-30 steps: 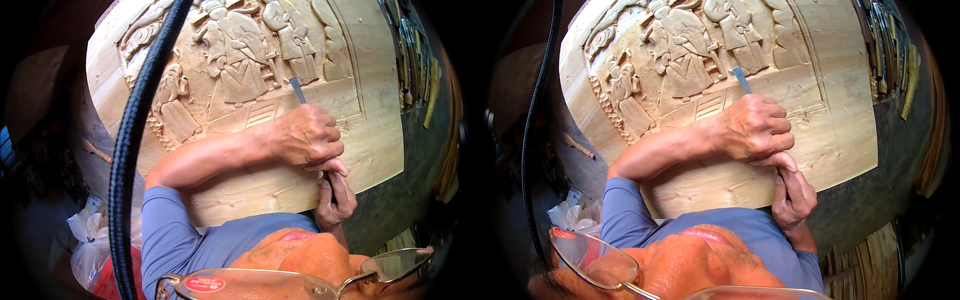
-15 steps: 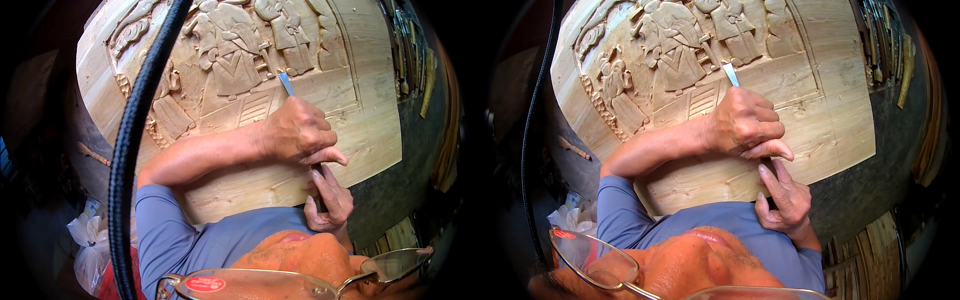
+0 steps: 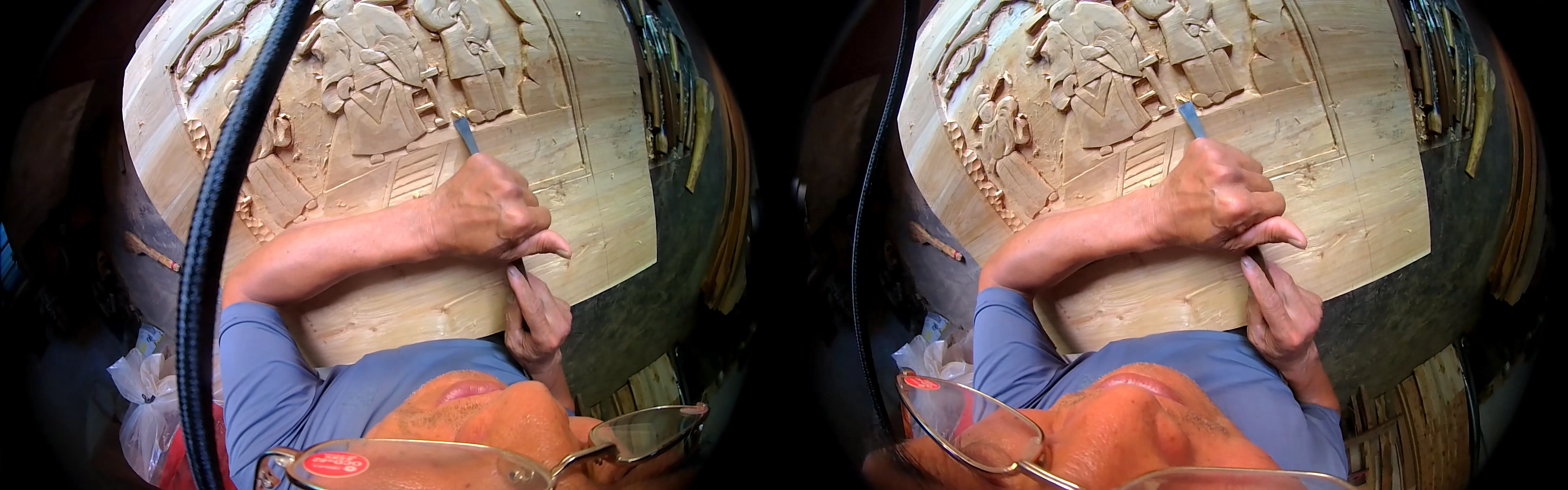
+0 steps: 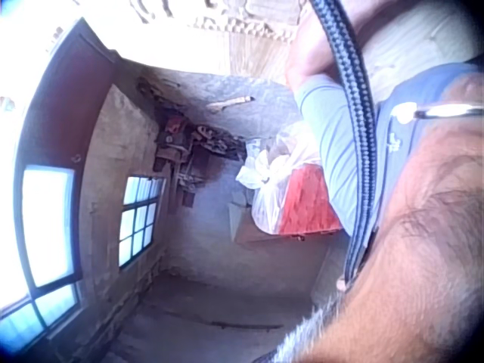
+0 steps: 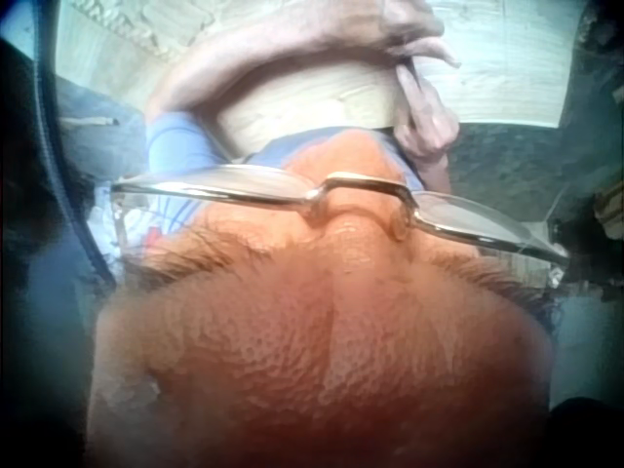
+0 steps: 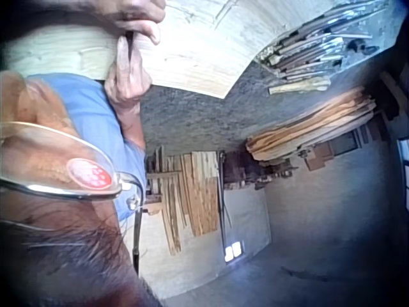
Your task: The person carves a scene into a wooden board using a chisel and a mallet, striking the chisel and pushing it by hand to remove material from the surface.
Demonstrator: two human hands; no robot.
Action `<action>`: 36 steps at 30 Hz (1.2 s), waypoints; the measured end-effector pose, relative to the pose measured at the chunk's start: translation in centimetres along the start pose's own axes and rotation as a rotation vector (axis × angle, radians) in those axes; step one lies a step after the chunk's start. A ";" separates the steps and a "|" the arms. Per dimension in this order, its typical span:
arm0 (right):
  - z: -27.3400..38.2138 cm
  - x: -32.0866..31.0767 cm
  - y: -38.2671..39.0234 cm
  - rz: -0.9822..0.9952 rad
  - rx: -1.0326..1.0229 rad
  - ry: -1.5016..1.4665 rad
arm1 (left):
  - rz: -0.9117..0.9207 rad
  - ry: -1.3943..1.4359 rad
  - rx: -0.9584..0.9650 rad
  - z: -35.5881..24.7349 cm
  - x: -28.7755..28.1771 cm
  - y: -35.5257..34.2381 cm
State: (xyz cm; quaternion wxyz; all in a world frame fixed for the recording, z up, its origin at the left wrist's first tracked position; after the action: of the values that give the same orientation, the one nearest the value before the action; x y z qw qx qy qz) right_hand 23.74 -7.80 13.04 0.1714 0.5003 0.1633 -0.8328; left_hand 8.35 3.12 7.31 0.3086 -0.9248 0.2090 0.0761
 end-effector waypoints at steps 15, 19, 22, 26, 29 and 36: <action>0.1 0.2 0.0 -0.111 0.015 0.042 | -0.079 0.027 0.225 -1.1 -1.4 -1.3; -0.3 -0.4 0.6 -0.051 -0.071 -0.069 | 0.000 0.024 0.152 -0.9 -0.3 -0.2; -0.3 -1.0 0.5 -0.025 -0.095 -0.190 | -0.030 0.050 0.104 -0.8 -0.7 0.0; -0.5 -0.7 0.9 -0.029 -0.170 -0.165 | -0.043 0.064 0.096 -1.0 -1.1 -0.1; -0.4 -1.3 0.1 -0.023 -0.155 -0.209 | -0.097 0.105 0.118 -1.1 -1.6 -0.2; -0.6 -1.0 -0.9 -0.102 -0.160 -0.171 | -0.117 0.092 0.117 -0.8 -1.2 -0.1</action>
State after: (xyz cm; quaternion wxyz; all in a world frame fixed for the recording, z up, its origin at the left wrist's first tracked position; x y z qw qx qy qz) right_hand 24.24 -6.61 13.79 0.1812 0.4033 0.2392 -0.8645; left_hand 7.33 3.11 8.37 0.3559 -0.9184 0.1726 0.0028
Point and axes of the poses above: each hand's wrist, its own y-axis away from the middle knuckle, its own x-axis out of the palm, z = x × y, the point moved 5 cm from there along -y, towards the middle knuckle, and after that the axes turned 12 degrees about y, right-handed, at the moved point
